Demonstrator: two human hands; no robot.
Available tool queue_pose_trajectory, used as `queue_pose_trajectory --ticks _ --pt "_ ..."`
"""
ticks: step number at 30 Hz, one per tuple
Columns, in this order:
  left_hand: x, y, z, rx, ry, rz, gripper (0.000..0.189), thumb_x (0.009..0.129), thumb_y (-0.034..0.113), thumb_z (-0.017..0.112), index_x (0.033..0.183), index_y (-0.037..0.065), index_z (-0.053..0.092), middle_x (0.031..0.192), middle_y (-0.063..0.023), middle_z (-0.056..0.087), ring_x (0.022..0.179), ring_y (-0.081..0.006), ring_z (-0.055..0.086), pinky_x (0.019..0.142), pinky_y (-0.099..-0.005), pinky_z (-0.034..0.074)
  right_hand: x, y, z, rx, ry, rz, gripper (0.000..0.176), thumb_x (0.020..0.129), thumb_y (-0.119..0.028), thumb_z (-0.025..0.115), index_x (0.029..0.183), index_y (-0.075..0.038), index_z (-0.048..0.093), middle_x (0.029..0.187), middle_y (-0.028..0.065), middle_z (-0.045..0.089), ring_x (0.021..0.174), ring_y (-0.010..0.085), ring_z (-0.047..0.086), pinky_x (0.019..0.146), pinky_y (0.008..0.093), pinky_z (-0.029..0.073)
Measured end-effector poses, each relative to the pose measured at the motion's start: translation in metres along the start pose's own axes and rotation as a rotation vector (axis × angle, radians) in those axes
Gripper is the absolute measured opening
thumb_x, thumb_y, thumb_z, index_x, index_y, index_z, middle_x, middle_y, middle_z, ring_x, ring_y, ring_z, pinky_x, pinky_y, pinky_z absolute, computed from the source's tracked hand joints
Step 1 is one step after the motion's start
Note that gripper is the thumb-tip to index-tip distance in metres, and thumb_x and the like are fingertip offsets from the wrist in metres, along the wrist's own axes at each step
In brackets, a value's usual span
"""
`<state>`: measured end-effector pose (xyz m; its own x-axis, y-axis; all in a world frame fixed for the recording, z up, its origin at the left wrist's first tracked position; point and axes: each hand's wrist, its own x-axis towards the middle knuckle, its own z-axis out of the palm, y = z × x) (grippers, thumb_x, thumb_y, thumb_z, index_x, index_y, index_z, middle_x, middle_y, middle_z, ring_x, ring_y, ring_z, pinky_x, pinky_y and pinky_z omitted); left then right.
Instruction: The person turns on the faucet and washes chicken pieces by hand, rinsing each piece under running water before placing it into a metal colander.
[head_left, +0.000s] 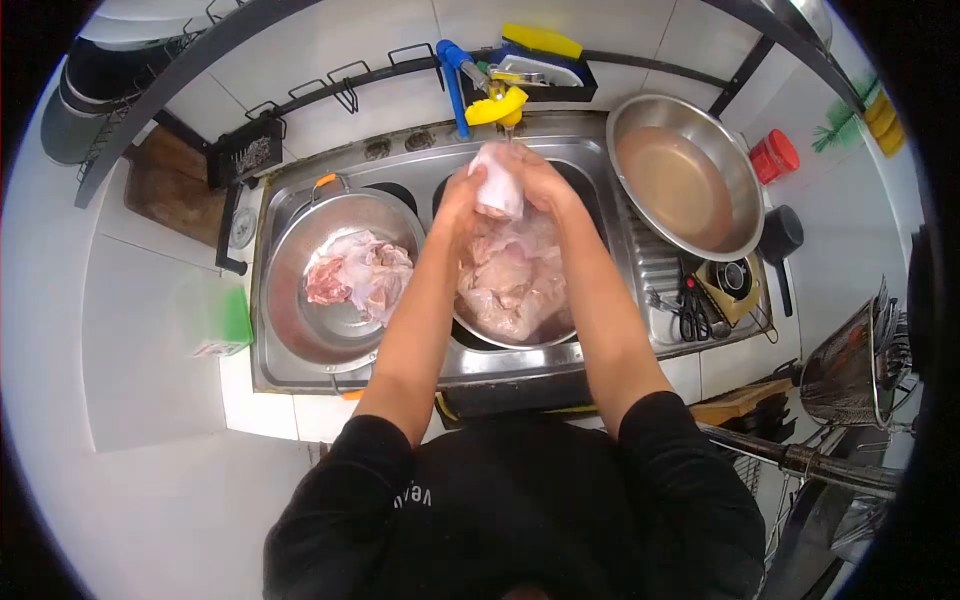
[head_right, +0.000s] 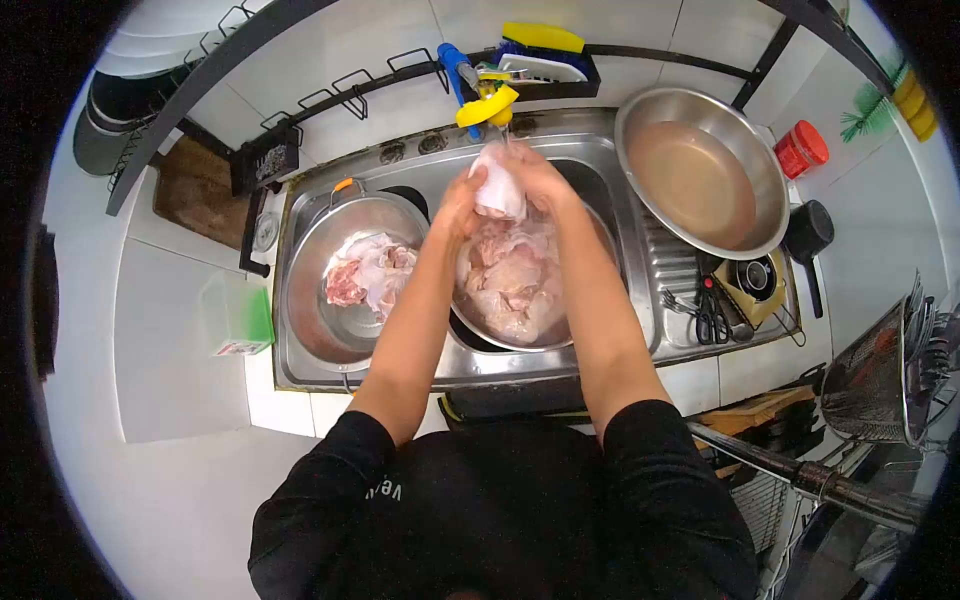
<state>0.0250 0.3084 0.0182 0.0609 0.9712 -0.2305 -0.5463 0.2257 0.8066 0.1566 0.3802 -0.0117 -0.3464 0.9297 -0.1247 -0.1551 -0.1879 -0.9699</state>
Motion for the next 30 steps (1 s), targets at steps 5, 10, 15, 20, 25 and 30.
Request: queue_pose_trajectory --ticks 5,10,15,20,25,30 --pt "0.017 -0.019 -0.013 0.156 -0.128 0.039 0.043 0.090 0.016 0.050 0.129 0.004 0.038 0.114 -0.0137 0.054 0.100 -0.0227 0.056 0.084 -0.0403 0.049 0.012 -0.008 -0.001 -0.847 0.393 -0.145 0.038 0.087 -0.036 0.052 0.100 -0.001 0.060 0.094 0.0183 0.063 0.079 0.0283 0.060 0.075 0.0354 0.046" --pt "0.015 -0.012 0.017 0.031 0.152 -0.483 0.063 0.088 0.050 0.047 0.131 0.005 0.036 0.116 -0.0128 0.053 0.102 -0.0285 0.055 0.079 -0.0458 0.049 0.018 0.000 -0.008 -0.534 0.476 -0.222 0.036 0.090 -0.033 0.049 0.098 0.000 0.060 0.091 0.0205 0.062 0.080 0.0292 0.059 0.074 0.0351 0.046" --pt "0.045 -0.020 0.037 -0.036 0.254 -0.071 0.049 0.089 0.044 0.050 0.112 0.001 0.053 0.101 -0.0120 0.061 0.082 -0.0225 0.061 0.067 -0.0357 0.049 -0.025 -0.022 -0.008 0.077 0.368 -0.053 0.037 0.092 -0.033 0.047 0.104 0.000 0.059 0.100 0.0100 0.062 0.092 0.0192 0.056 0.079 0.0317 0.044" --pt "0.105 -0.040 0.018 0.830 0.271 0.606 0.037 0.088 0.033 0.052 0.082 -0.001 0.064 0.076 -0.0177 0.063 0.079 -0.0328 0.062 0.069 -0.0401 0.046 -0.045 -0.031 0.002 0.090 0.231 -0.222 0.034 0.083 -0.028 0.065 0.103 0.000 0.059 0.100 0.0103 0.061 0.088 0.0163 0.056 0.077 0.0299 0.045" --pt "0.070 -0.019 0.036 0.858 0.422 0.534 0.031 0.087 0.029 0.056 0.099 0.001 0.060 0.086 -0.0096 0.065 0.074 -0.0208 0.061 0.067 -0.0325 0.046 -0.032 -0.034 -0.007 0.031 0.400 -0.117 0.040 0.083 -0.033 0.065 0.098 0.003 0.059 0.086 0.0103 0.063 0.070 0.0175 0.058 0.066 0.0305 0.047" --pt "0.040 -0.018 0.046 0.453 0.356 -0.178 0.038 0.088 0.030 0.055 0.109 -0.001 0.055 0.085 -0.0097 0.065 0.076 -0.0244 0.062 0.066 -0.0353 0.046 -0.010 -0.018 -0.002 0.315 0.392 -0.032 0.038 0.085 -0.030 0.061 0.103 0.002 0.057 0.092 0.0113 0.061 0.079 0.0187 0.058 0.070 0.0314 0.047"
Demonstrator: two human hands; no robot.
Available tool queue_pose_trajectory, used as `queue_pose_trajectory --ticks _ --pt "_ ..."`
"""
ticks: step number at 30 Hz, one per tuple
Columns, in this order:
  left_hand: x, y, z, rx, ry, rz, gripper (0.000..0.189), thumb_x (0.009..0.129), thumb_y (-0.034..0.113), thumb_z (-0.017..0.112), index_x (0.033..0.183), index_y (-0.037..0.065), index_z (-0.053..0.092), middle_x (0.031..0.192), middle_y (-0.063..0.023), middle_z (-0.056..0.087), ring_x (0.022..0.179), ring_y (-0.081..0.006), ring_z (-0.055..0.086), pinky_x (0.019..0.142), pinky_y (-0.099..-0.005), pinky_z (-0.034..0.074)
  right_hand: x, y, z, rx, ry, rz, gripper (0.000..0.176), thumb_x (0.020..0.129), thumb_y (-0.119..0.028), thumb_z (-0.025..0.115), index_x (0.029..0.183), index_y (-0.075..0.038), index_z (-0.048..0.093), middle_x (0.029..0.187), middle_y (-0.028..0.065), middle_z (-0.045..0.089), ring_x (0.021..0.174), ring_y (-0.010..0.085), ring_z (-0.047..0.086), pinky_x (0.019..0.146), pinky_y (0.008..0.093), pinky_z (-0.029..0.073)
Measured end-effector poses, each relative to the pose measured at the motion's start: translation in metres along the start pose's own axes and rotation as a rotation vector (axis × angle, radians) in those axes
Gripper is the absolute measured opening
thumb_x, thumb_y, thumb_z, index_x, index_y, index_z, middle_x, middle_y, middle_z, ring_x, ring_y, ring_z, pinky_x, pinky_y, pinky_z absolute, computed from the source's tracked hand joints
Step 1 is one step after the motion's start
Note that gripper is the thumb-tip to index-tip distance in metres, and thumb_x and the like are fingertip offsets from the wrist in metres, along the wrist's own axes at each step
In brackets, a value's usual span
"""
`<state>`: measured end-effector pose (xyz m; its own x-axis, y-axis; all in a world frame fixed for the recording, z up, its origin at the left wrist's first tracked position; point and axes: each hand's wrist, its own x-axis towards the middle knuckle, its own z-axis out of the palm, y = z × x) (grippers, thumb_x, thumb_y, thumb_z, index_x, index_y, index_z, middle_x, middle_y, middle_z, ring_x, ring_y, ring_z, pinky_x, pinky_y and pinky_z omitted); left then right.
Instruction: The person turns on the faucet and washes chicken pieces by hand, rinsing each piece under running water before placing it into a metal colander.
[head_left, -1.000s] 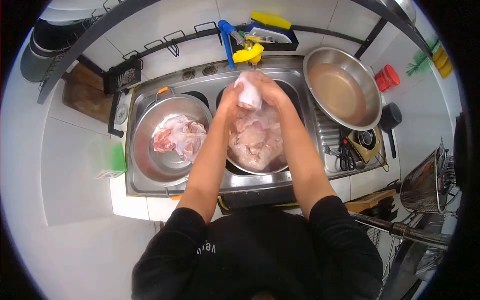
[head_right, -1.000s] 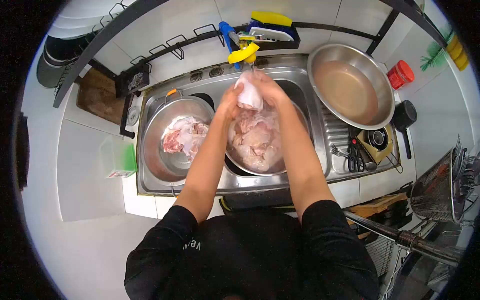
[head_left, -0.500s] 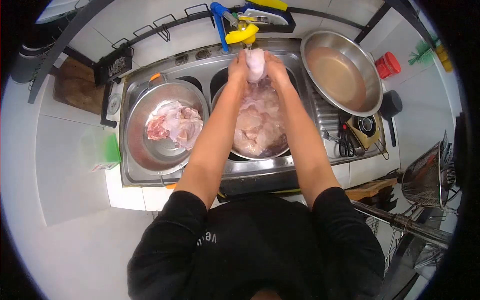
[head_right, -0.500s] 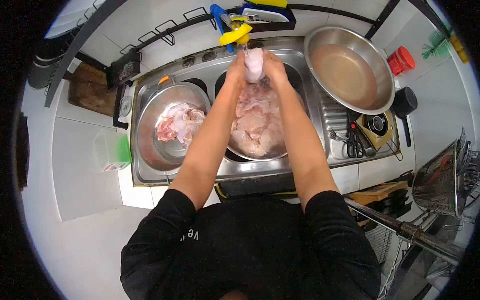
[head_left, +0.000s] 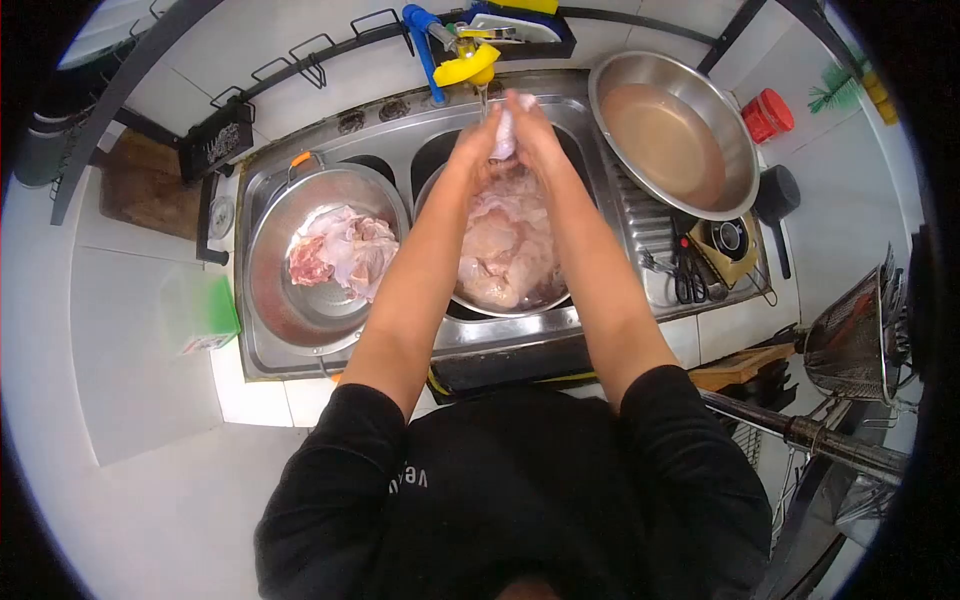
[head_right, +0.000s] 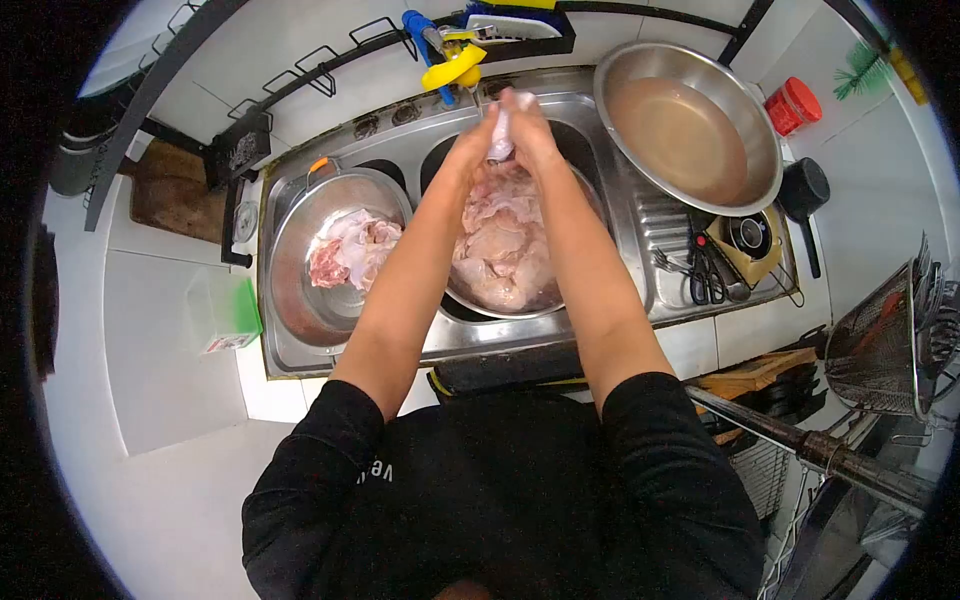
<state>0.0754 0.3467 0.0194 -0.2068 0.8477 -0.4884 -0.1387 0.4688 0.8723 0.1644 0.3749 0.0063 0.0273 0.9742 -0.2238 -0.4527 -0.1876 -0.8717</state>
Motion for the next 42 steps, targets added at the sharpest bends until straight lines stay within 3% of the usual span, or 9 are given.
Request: queue_pose_trajectory --ticks 4,8,17,25,29,31,33,38,42 --pt "0.069 -0.030 -0.015 0.088 0.125 0.397 0.036 0.086 0.031 0.057 0.101 -0.002 0.059 0.084 -0.0098 0.064 0.078 -0.0200 0.061 0.063 -0.0346 0.046 0.000 0.017 -0.009 -0.441 -0.086 -0.293 0.042 0.088 -0.034 0.053 0.107 0.004 0.055 0.098 0.0149 0.062 0.087 0.0221 0.058 0.075 0.0345 0.047" --pt "0.007 -0.003 -0.010 0.431 0.249 0.735 0.029 0.087 0.027 0.058 0.094 -0.001 0.063 0.083 -0.0083 0.064 0.075 -0.0144 0.059 0.062 -0.0307 0.046 0.016 0.022 -0.024 -0.575 0.042 -0.005 0.060 0.090 -0.046 0.042 0.114 0.008 0.052 0.106 0.0183 0.061 0.094 0.0282 0.058 0.080 0.0389 0.045" --pt "-0.015 -0.014 -0.064 -0.161 -0.187 0.425 0.031 0.088 0.026 0.057 0.105 -0.001 0.059 0.087 -0.0059 0.064 0.075 -0.0131 0.060 0.068 -0.0270 0.048 0.020 0.057 -0.090 -0.747 -0.096 0.134 0.047 0.087 -0.043 0.052 0.107 -0.001 0.060 0.099 0.0107 0.062 0.082 0.0193 0.057 0.073 0.0333 0.045" --pt "-0.013 -0.033 -0.219 -0.254 0.204 0.388 0.041 0.085 0.026 0.061 0.114 0.000 0.051 0.095 -0.0139 0.063 0.081 -0.0214 0.062 0.067 -0.0321 0.052 0.028 0.165 -0.195 -1.085 -0.095 0.029 0.075 0.072 -0.047 0.068 0.124 0.002 0.047 0.126 0.0201 0.048 0.118 0.0255 0.046 0.098 0.0330 0.036" --pt "-0.020 -0.068 -0.229 0.848 0.852 0.204 0.063 0.084 0.034 0.058 0.129 -0.004 0.035 0.123 -0.0290 0.045 0.113 -0.0421 0.046 0.097 -0.0479 0.035 -0.019 0.108 -0.165 -0.947 -0.150 0.415 0.093 0.066 -0.051 0.073 0.131 0.005 0.036 0.131 0.0198 0.044 0.121 0.0257 0.043 0.101 0.0327 0.034" --pt "-0.043 -0.073 -0.182 0.894 0.731 0.287 0.076 0.081 0.035 0.061 0.135 -0.004 0.026 0.137 -0.0335 0.024 0.127 -0.0481 0.024 0.106 -0.0490 0.019 -0.032 0.091 -0.148 -0.854 -0.127 0.388 0.093 0.065 -0.050 0.074 0.130 0.005 0.036 0.130 0.0199 0.045 0.120 0.0254 0.044 0.099 0.0327 0.035" --pt "-0.020 -0.122 -0.151 0.830 0.501 0.876 0.076 0.077 0.033 0.064 0.136 -0.001 0.028 0.139 -0.0342 0.016 0.130 -0.0475 0.018 0.106 -0.0490 0.020 -0.033 0.087 -0.148 -0.763 -0.104 0.370 0.093 0.064 -0.049 0.075 0.130 0.005 0.037 0.129 0.0200 0.046 0.118 0.0252 0.046 0.098 0.0327 0.036" --pt "-0.034 -0.150 -0.075 1.003 -0.003 0.800 0.069 0.075 0.037 0.065 0.135 0.016 0.037 0.142 -0.0278 0.019 0.130 -0.0445 0.020 0.107 -0.0462 0.022 -0.041 0.049 -0.147 -0.936 -0.521 0.272 0.090 0.057 -0.033 0.081 0.126 0.005 0.039 0.115 0.0195 0.055 0.107 0.0252 0.054 0.089 0.0330 0.044" --pt "-0.043 -0.148 -0.054 1.224 -0.028 0.669 0.069 0.075 0.038 0.065 0.135 0.020 0.037 0.142 -0.0271 0.020 0.128 -0.0453 0.025 0.105 -0.0485 0.025 -0.066 0.058 -0.134 -1.298 -0.345 -0.035 0.081 0.058 -0.028 0.078 0.124 0.000 0.042 0.111 0.0227 0.057 0.101 0.0322 0.057 0.087 0.0360 0.045"
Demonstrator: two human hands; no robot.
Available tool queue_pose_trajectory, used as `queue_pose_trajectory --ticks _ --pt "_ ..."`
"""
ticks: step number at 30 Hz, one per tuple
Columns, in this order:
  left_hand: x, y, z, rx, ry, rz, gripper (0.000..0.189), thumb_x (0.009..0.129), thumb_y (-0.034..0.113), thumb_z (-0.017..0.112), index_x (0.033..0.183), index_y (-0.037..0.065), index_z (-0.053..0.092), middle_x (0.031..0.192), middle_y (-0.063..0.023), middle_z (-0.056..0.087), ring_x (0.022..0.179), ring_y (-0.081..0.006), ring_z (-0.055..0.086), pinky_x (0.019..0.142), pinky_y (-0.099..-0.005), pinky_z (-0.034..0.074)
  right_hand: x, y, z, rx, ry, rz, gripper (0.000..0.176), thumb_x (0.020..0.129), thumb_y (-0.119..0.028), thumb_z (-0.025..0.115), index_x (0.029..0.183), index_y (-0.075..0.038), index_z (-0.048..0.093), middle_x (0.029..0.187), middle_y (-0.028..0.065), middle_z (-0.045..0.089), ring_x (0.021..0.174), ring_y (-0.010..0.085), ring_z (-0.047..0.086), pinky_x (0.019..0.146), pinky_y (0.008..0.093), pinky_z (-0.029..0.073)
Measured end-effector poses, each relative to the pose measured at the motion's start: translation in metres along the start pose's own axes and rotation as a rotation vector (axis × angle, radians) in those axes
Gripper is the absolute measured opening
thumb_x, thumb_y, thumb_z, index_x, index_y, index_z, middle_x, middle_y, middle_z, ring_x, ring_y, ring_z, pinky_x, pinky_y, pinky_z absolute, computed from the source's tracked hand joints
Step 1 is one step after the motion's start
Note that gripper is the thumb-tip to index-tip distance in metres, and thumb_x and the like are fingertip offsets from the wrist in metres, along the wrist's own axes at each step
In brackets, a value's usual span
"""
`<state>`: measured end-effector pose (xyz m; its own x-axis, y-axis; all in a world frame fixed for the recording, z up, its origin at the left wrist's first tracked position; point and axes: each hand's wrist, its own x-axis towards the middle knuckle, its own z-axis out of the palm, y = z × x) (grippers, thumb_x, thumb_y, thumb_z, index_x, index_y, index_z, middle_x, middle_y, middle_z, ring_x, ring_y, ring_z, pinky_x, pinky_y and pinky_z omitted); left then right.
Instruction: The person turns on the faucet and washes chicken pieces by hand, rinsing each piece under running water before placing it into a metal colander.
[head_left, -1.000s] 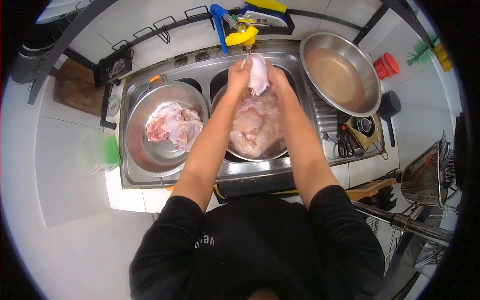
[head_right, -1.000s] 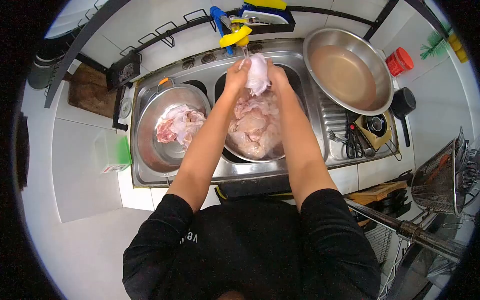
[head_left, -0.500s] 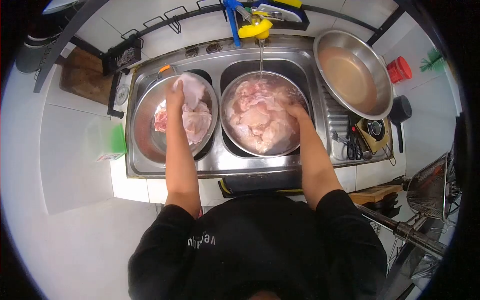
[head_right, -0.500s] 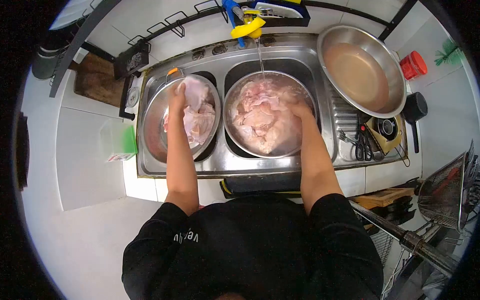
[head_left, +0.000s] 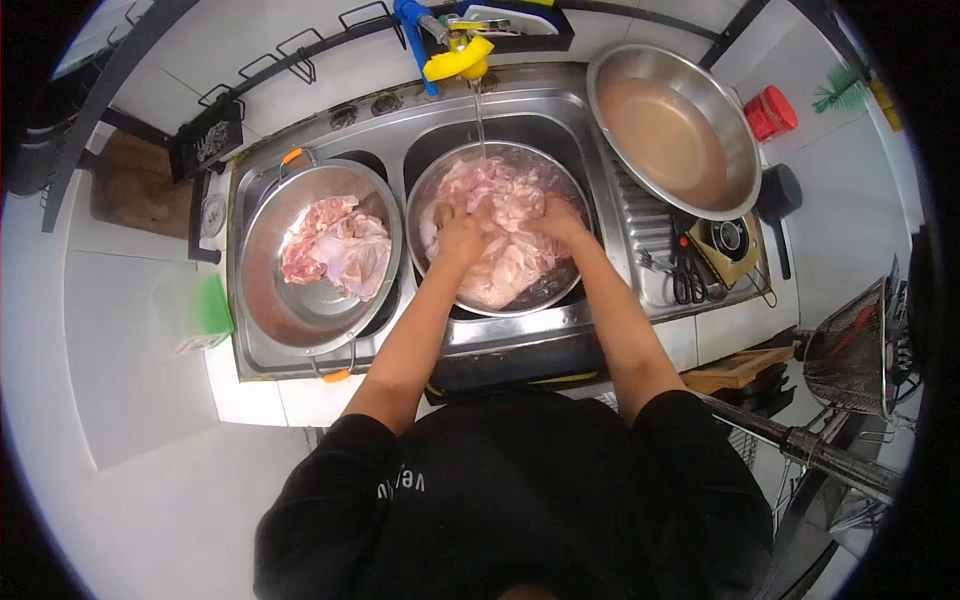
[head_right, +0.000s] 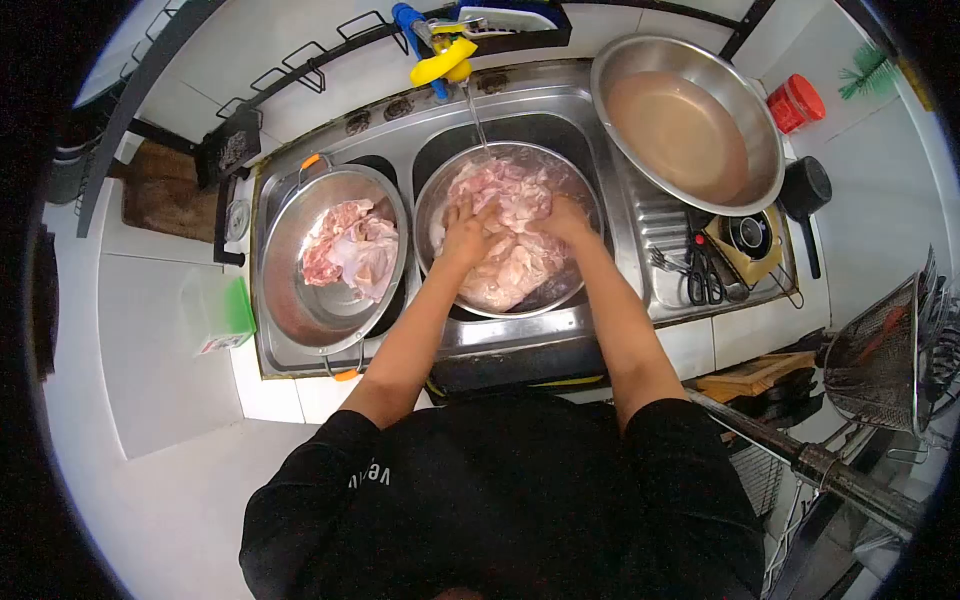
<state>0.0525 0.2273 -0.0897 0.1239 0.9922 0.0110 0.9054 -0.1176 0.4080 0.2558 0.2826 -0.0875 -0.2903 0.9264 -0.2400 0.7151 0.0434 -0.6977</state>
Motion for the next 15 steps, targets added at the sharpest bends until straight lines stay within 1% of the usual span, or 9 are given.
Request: queue_pose_trajectory --ticks 1,3,5,7,9,10,12,13,15 --pt "0.001 0.001 0.000 0.104 0.007 0.023 0.067 0.076 0.039 0.064 0.135 0.022 0.037 0.139 -0.0272 0.025 0.125 -0.0458 0.029 0.102 -0.0495 0.027 0.001 -0.004 0.005 0.002 -0.001 0.003 0.081 0.058 -0.028 0.078 0.124 0.000 0.042 0.111 0.0227 0.057 0.101 0.0322 0.057 0.087 0.0360 0.045" --pt "0.006 -0.003 0.005 0.214 0.010 0.051 0.065 0.077 0.040 0.063 0.135 0.024 0.037 0.137 -0.0273 0.030 0.122 -0.0462 0.033 0.100 -0.0506 0.029 0.002 -0.014 0.016 -0.308 0.020 0.201 0.065 0.070 -0.024 0.068 0.124 0.000 0.041 0.106 0.0213 0.058 0.098 0.0331 0.058 0.083 0.0391 0.047" --pt "0.016 -0.016 0.021 0.324 -0.003 0.081 0.060 0.079 0.042 0.060 0.133 0.026 0.039 0.125 -0.0264 0.044 0.116 -0.0432 0.039 0.093 -0.0498 0.036 0.007 -0.012 0.038 -0.345 0.146 0.164 0.054 0.075 -0.019 0.060 0.123 -0.002 0.043 0.111 0.0205 0.055 0.097 0.0330 0.059 0.083 0.0401 0.047" --pt "0.018 -0.006 0.011 0.350 -0.048 0.027 0.055 0.081 0.040 0.057 0.131 0.025 0.041 0.119 -0.0248 0.049 0.112 -0.0406 0.044 0.089 -0.0480 0.040 0.003 -0.023 0.051 -0.388 0.271 0.124 0.043 0.080 -0.014 0.053 0.121 -0.004 0.045 0.117 0.0197 0.053 0.097 0.0328 0.059 0.082 0.0410 0.048" --pt "0.020 -0.006 0.008 0.370 -0.087 -0.028 0.050 0.082 0.038 0.055 0.129 0.025 0.043 0.113 -0.0231 0.054 0.108 -0.0380 0.049 0.084 -0.0461 0.043 -0.009 -0.041 0.056 -0.737 0.268 -0.013 0.040 0.083 -0.009 0.043 0.123 -0.004 0.043 0.123 0.0213 0.047 0.092 0.0359 0.059 0.080 0.0410 0.049" --pt "0.022 -0.016 0.014 0.340 -0.064 -0.037 0.047 0.084 0.036 0.053 0.127 0.023 0.043 0.108 -0.0227 0.056 0.102 -0.0360 0.054 0.079 -0.0451 0.046 -0.012 -0.041 0.063 -0.740 0.273 -0.015 0.040 0.083 -0.009 0.043 0.123 -0.004 0.043 0.123 0.0213 0.047 0.092 0.0359 0.059 0.080 0.0410 0.049" --pt "0.024 -0.029 0.015 0.305 -0.031 -0.047 0.043 0.085 0.033 0.052 0.126 0.022 0.044 0.104 -0.0223 0.057 0.095 -0.0339 0.059 0.074 -0.0440 0.048 -0.011 -0.032 0.082 -0.717 0.420 -0.359 0.047 0.078 -0.006 0.047 0.125 -0.006 0.044 0.104 0.0227 0.058 0.099 0.0356 0.056 0.078 0.0394 0.050" --pt "0.021 -0.030 0.010 0.260 -0.081 -0.097 0.040 0.086 0.031 0.050 0.124 0.020 0.045 0.103 -0.0217 0.058 0.091 -0.0337 0.060 0.072 -0.0447 0.049 0.001 -0.020 0.084 -0.722 0.420 -0.363 0.047 0.078 -0.006 0.047 0.125 -0.006 0.044 0.104 0.0227 0.058 0.099 0.0356 0.056 0.078 0.0394 0.050" --pt "0.013 -0.030 0.002 0.214 -0.128 -0.150 0.038 0.086 0.029 0.049 0.123 0.019 0.045 0.102 -0.0210 0.058 0.086 -0.0334 0.062 0.070 -0.0453 0.049 0.025 0.004 0.076 -0.461 0.111 -0.382 0.042 0.080 -0.016 0.055 0.119 -0.003 0.050 0.107 0.0249 0.057 0.101 0.0332 0.056 0.081 0.0393 0.048"
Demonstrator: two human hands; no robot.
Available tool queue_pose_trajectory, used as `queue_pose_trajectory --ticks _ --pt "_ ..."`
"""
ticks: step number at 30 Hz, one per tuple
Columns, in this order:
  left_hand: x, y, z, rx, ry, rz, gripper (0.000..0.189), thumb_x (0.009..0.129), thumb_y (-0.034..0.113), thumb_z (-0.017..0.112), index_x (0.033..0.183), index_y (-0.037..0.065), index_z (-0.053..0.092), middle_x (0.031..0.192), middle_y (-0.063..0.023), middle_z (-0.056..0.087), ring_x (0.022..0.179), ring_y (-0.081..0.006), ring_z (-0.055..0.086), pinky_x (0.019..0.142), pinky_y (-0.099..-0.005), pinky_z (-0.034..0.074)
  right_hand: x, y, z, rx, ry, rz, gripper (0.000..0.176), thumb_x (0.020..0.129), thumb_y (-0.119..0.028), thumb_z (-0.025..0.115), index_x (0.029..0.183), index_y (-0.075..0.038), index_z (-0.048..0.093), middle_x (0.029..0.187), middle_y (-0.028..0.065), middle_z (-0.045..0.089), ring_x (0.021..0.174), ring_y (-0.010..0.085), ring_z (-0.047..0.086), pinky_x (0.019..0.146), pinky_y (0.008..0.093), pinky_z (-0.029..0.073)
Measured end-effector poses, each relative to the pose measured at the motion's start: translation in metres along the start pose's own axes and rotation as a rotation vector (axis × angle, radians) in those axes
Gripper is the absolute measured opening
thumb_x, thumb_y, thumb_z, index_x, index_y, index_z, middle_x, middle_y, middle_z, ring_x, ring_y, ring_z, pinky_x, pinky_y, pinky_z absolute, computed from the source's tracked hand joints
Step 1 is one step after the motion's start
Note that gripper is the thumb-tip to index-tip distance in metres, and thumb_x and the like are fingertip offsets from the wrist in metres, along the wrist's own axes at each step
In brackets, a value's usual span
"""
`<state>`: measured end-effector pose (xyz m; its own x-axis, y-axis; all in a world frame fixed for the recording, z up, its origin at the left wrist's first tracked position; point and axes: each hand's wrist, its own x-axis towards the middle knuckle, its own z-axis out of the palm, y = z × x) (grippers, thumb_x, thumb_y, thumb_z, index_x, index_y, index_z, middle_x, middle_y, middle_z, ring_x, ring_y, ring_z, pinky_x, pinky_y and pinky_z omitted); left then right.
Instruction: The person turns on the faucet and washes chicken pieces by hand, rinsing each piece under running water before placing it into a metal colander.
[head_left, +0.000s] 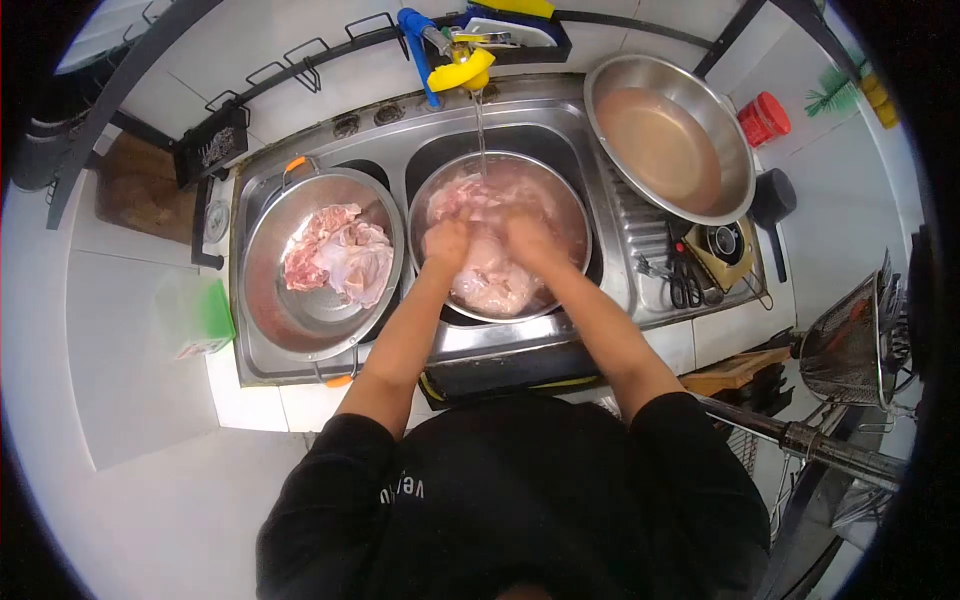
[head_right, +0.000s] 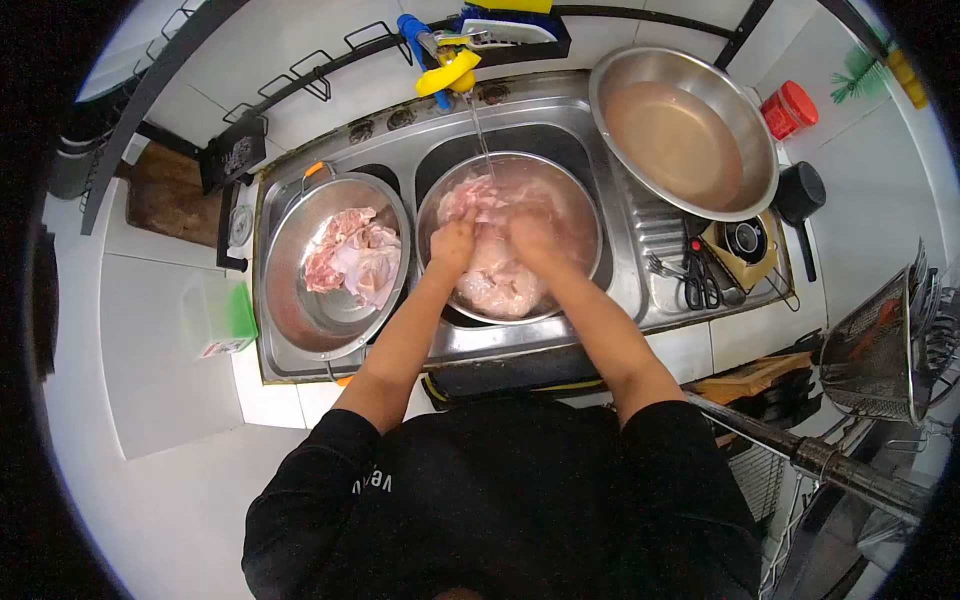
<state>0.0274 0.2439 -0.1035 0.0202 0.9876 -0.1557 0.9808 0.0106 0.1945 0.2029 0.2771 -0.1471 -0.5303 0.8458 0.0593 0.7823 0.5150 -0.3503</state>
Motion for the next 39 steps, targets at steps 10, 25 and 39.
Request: queue_pose_trajectory --ticks 10,25,39 --pt "-0.026 -0.014 -0.008 -0.222 0.155 -0.041 0.043 0.085 0.034 0.052 0.120 0.011 0.043 0.102 -0.0241 0.056 0.088 -0.0385 0.060 0.074 -0.0480 0.048 -0.003 0.063 0.002 0.133 0.091 0.573 0.061 0.084 -0.052 0.047 0.115 0.000 0.053 0.117 0.0248 0.053 0.111 0.0331 0.051 0.094 0.0419 0.039" --pt "0.046 0.054 -0.027 -1.655 -0.334 -0.393 0.054 0.087 0.054 0.045 0.112 0.007 0.055 0.105 -0.0118 0.060 0.095 -0.0248 0.057 0.084 -0.0406 0.044 0.046 0.000 -0.034 0.701 0.417 0.297 0.024 0.076 -0.004 0.059 0.099 -0.006 0.053 0.089 0.0109 0.060 0.084 0.0199 0.058 0.077 0.0318 0.045" --pt "0.070 0.010 -0.017 -1.937 -0.353 -0.314 0.057 0.091 0.053 0.034 0.123 0.008 0.048 0.111 -0.0125 0.059 0.096 -0.0248 0.061 0.081 -0.0400 0.052 0.073 -0.021 -0.067 0.826 0.585 0.175 0.058 0.067 -0.033 0.075 0.111 0.001 0.057 0.112 0.0203 0.056 0.104 0.0302 0.054 0.089 0.0369 0.042"
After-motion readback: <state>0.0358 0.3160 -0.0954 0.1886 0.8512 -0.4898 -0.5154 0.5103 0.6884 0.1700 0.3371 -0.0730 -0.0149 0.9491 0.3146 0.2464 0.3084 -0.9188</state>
